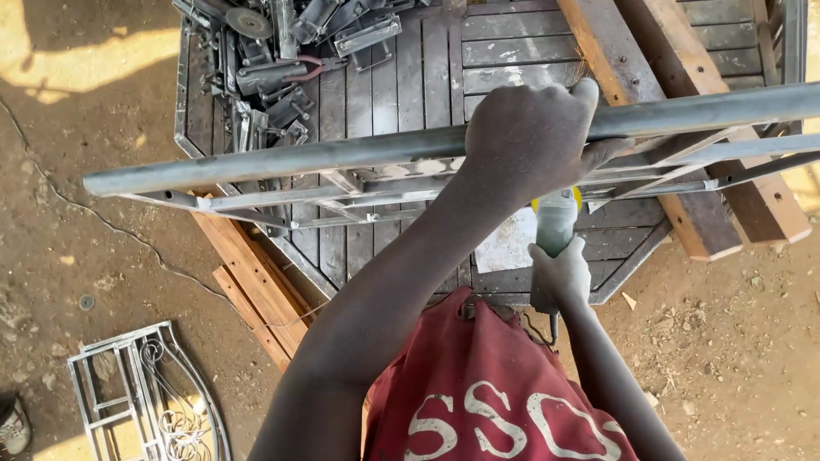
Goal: Using an angle grinder to smooth out weld joints on a metal frame structure.
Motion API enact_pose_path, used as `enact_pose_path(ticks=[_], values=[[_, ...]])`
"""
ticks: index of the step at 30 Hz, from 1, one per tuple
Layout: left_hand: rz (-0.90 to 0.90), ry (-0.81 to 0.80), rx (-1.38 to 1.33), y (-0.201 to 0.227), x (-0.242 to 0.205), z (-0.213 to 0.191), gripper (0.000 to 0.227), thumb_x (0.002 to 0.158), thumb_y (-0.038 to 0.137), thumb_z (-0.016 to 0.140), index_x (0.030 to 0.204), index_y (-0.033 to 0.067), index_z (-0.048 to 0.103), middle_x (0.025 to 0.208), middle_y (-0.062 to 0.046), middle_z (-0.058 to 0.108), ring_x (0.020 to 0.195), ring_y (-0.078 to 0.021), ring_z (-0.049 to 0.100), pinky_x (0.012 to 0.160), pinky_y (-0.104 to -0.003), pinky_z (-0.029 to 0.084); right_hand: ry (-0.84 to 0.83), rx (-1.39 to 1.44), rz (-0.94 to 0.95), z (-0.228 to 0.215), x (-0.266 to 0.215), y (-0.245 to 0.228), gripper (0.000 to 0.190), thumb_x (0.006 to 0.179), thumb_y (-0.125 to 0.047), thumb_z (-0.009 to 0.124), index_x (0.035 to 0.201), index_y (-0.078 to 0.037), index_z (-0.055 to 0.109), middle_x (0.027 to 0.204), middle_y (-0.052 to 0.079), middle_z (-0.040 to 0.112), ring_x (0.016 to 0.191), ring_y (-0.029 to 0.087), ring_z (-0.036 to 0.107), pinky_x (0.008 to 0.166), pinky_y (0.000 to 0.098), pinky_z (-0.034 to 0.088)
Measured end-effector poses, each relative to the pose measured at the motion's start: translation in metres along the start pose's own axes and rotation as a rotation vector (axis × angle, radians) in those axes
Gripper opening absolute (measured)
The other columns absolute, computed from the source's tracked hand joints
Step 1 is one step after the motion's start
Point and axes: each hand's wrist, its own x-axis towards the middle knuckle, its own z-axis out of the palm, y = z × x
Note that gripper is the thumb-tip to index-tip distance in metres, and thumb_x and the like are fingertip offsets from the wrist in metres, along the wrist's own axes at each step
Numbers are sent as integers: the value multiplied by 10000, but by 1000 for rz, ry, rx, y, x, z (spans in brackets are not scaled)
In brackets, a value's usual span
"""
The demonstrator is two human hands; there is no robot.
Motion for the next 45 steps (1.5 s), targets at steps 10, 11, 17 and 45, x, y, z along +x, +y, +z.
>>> enact_pose_path(ticks=[10,11,17,45], values=[[-6,178,-64,-5,11,17,653,783,820,561,790,168,598,529,2,619,437,-287,619,378,-485,442,-113,-87,-129,30,-12,-22,623,833,-469,650,1256,-62,442,1193,191,666,1072,427,640,897,546,488],[-10,168,-75,-6,13,19,692,749,869,572,767,177,598,521,5,626,430,-289,618,369,-484,435,-95,-91,-143,33,-11,-22,621,819,-470,663,1240,-58,467,1205,184,660,1083,426,637,900,546,489],[-28,192,-53,-9,20,28,689,759,868,545,812,184,608,528,8,632,442,-277,625,368,-470,427,-127,-124,-114,30,-26,-11,592,835,-476,648,1201,-68,424,1164,225,679,1058,464,642,888,551,483],[67,-102,-131,-20,13,-49,276,799,387,726,855,126,654,620,-142,682,627,-357,750,520,-494,619,-230,193,-146,12,-2,36,668,812,-436,726,1329,-54,539,1323,312,625,1302,519,545,1085,643,413]])
